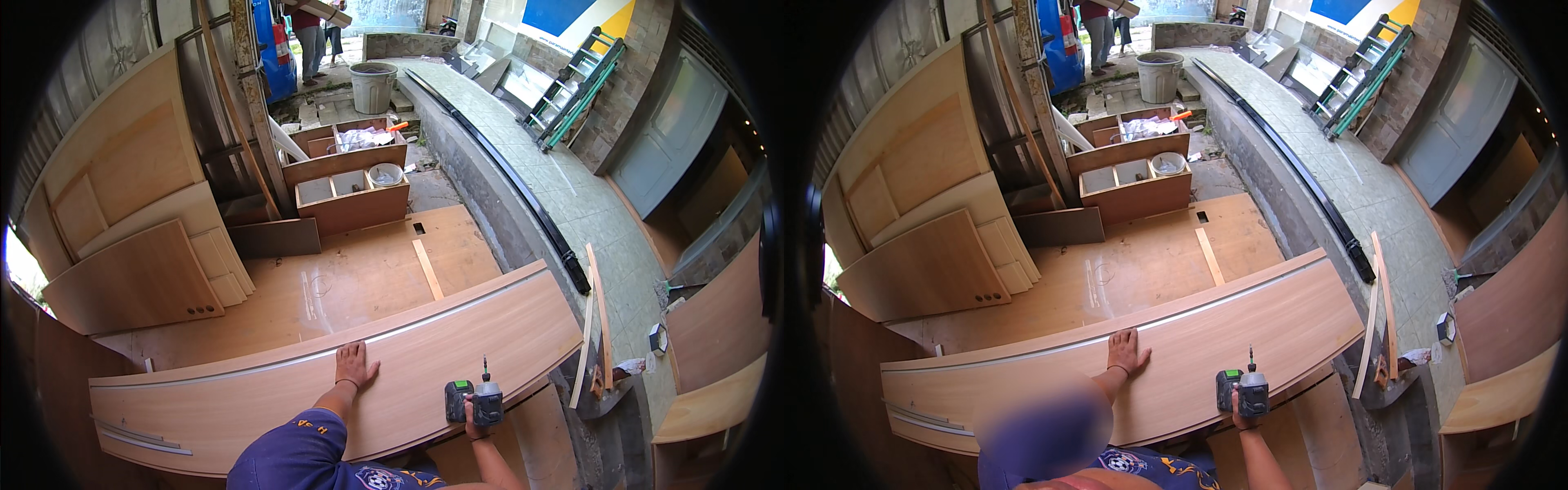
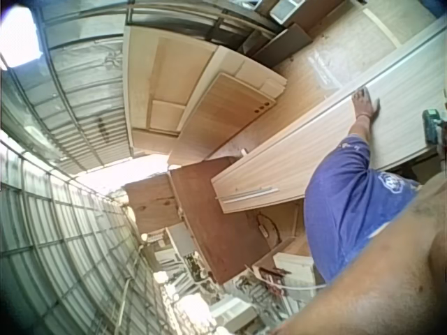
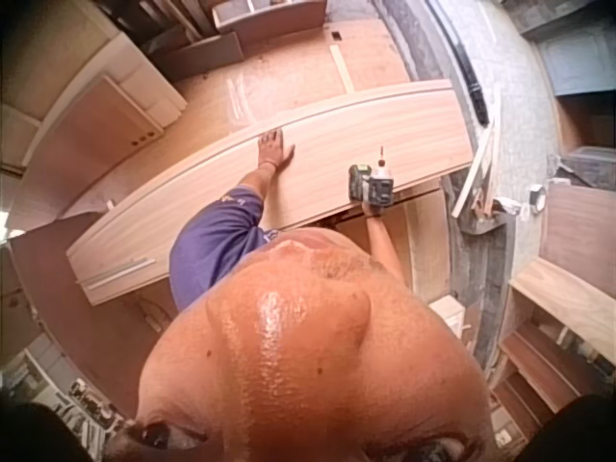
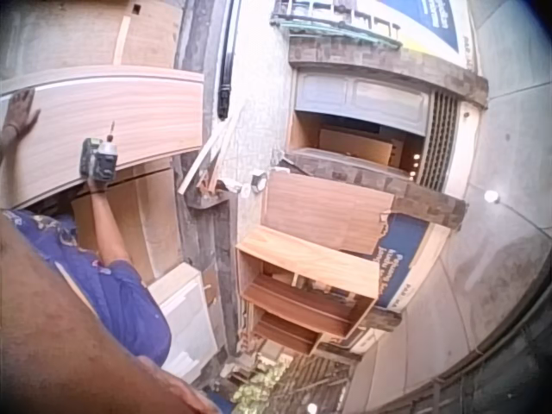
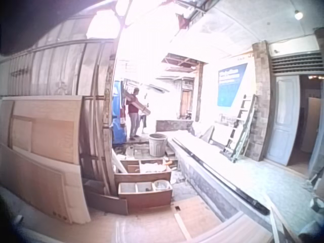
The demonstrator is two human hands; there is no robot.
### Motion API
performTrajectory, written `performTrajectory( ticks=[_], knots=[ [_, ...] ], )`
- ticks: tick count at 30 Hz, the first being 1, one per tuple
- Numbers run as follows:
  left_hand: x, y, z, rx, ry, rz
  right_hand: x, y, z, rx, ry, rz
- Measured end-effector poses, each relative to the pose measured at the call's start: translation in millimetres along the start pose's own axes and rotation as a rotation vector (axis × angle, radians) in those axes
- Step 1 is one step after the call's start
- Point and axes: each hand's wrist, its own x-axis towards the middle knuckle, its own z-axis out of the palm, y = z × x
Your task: The person positions a metal strip on a wooden cabinet part and then uses a power drill to drill holes through the strip and into the wood.
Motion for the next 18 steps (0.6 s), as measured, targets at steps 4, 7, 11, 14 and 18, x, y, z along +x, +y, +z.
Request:
performTrajectory(
  ticks=[4,7,11,14,18],
  knots=[
    [0.5,0.2,-0.4,-0.010,-0.009,-0.001,-0.9,-4.0,0.2,0.072,-0.001,0.039],
    [0.5,0.0,-0.8,-0.012,-0.008,0.001,0.0,-7.7,-0.4,0.046,-0.007,0.027],
    [-0.1,-0.4,1.9,-0.005,0.010,0.005,0.4,-7.1,0.0,-0.008,0.000,0.003],
    [-0.8,0.7,0.4,-0.010,0.028,0.013,0.0,-7.6,0.1,-0.022,0.013,0.007],
    [0.6,-0.5,2.3,-0.010,0.039,0.014,1.4,-6.2,-1.2,-0.029,-0.004,0.017]
  ],
)
